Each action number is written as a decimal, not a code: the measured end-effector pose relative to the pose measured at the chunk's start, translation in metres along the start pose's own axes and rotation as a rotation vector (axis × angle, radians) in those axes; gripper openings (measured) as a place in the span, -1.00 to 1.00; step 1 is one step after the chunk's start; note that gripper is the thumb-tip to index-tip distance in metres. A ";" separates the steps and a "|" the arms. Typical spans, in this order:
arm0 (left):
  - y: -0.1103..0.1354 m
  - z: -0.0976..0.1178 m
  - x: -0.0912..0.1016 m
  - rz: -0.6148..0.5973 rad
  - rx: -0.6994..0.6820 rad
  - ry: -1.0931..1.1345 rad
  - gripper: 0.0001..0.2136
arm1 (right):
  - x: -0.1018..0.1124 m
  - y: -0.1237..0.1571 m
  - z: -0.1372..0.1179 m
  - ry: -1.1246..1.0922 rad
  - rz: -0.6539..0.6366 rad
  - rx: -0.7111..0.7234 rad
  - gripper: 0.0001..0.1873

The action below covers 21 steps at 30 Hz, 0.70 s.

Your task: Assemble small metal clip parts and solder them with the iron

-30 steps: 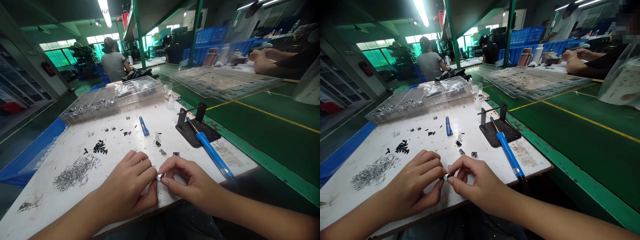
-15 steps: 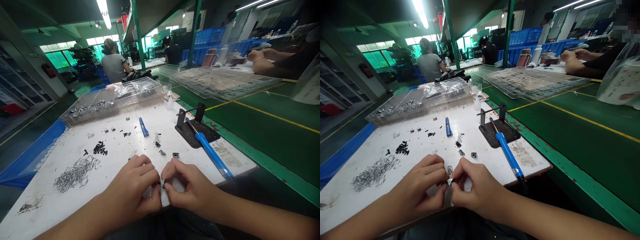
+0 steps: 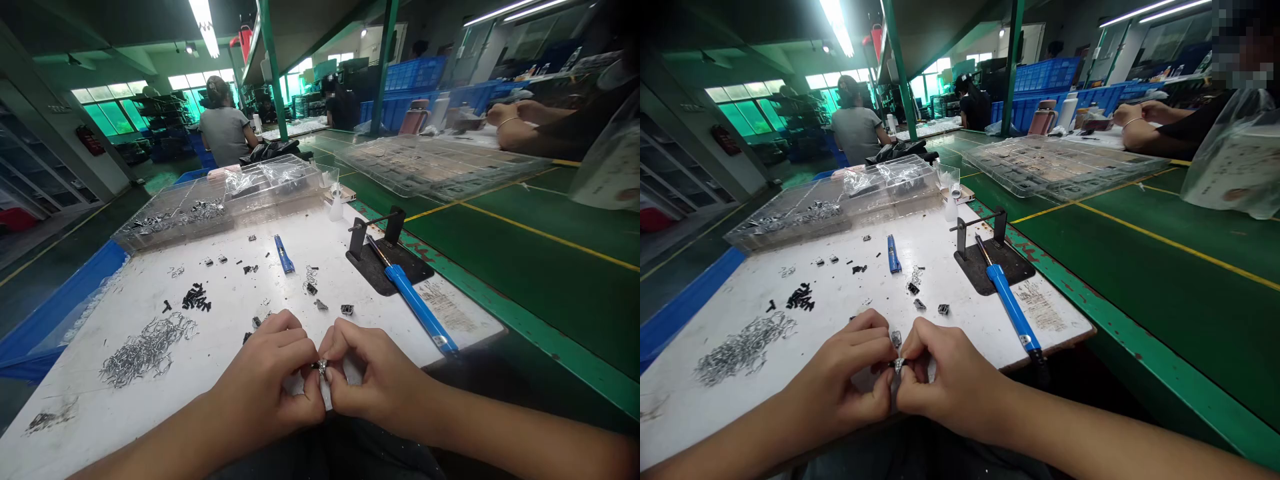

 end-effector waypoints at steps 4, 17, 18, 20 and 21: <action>0.000 -0.006 -0.001 -0.050 0.054 0.007 -0.88 | 0.001 -0.002 0.002 -0.055 -0.002 -0.016 -0.82; 0.003 -0.002 0.009 -0.043 -0.104 0.000 -0.74 | 0.003 -0.008 0.013 -0.393 -0.044 -0.168 -0.80; 0.003 -0.002 0.009 -0.034 -0.128 -0.007 -0.75 | 0.002 -0.009 0.013 -0.431 -0.059 -0.185 -0.77; 0.004 -0.004 0.011 -0.001 -0.145 -0.022 -0.79 | 0.001 -0.011 0.012 -0.478 -0.082 -0.197 -0.71; 0.004 -0.005 0.012 0.014 -0.136 -0.026 -0.82 | 0.000 -0.011 0.012 -0.488 -0.092 -0.193 -0.70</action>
Point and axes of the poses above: each hand's wrist, its own y-axis away from the middle knuckle, its own x-axis out of the back of the hand, z = x × y, the point moved 8 cm from there along -y, towards the middle knuckle, and after that the axes turned 4 degrees about y, right-handed, at the moved point
